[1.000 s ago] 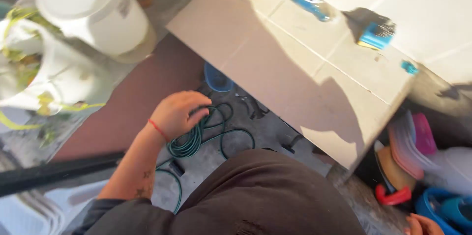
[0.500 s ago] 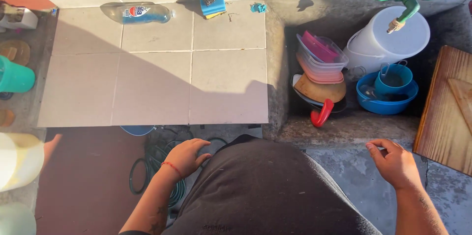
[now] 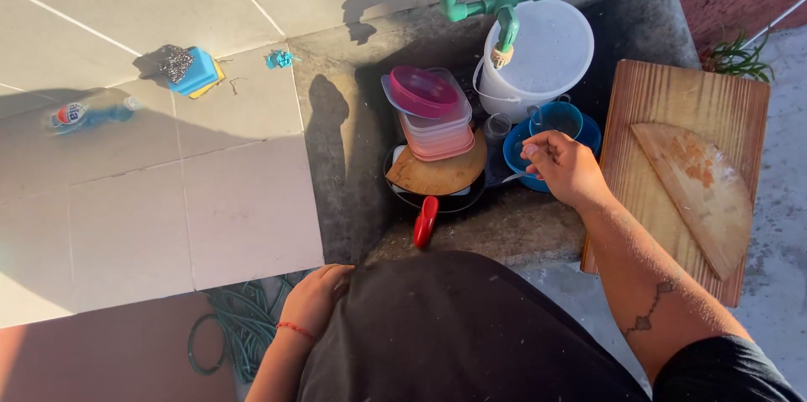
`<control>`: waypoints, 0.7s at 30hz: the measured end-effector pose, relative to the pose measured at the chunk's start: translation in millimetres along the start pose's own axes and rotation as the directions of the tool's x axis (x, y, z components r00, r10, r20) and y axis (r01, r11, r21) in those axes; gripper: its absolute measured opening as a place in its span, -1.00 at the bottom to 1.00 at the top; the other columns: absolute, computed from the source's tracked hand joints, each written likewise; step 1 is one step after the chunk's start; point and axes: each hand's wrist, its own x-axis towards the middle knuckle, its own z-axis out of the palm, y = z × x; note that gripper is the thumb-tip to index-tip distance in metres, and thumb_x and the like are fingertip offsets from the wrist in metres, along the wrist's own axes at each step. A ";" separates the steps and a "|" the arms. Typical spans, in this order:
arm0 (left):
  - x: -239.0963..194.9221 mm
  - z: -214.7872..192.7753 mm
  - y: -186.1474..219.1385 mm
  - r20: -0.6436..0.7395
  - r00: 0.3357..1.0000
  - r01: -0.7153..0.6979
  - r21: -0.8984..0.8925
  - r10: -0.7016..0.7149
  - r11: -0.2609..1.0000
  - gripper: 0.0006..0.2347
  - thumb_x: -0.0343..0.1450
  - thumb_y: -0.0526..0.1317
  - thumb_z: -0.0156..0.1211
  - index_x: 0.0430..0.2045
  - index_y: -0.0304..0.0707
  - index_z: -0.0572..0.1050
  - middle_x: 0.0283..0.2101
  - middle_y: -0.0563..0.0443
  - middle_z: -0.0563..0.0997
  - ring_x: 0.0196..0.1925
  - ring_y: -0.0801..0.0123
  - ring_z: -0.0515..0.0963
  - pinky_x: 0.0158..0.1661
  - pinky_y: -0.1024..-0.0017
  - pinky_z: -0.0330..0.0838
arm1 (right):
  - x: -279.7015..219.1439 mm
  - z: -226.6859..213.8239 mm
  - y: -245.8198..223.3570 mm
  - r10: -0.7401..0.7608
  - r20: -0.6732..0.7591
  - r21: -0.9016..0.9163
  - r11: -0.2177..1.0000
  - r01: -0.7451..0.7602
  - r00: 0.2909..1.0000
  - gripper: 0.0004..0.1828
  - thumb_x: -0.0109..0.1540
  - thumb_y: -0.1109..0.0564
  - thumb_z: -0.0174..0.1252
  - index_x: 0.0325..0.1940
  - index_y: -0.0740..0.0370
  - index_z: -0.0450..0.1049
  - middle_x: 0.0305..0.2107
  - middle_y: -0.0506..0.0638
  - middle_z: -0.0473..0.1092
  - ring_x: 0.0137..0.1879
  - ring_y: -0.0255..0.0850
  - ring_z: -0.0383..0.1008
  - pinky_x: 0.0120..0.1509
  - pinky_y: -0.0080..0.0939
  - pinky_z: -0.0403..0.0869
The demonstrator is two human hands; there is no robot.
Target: Washing plastic containers and lids in a sink using a sponge and soap
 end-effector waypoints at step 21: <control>28.0 0.8 3.5 -0.137 0.982 0.083 -0.298 -0.129 0.951 -0.76 0.43 -0.09 0.01 -0.07 0.02 0.52 0.00 0.14 0.58 0.04 0.31 0.55 0.05 0.32 0.40 | 257.6 155.2 -159.1 0.184 -0.002 0.937 0.343 -0.062 0.983 -0.42 -0.04 -0.40 0.07 -0.18 0.03 0.42 -0.41 -0.07 0.46 -0.51 -0.27 0.33 -0.46 -0.27 0.31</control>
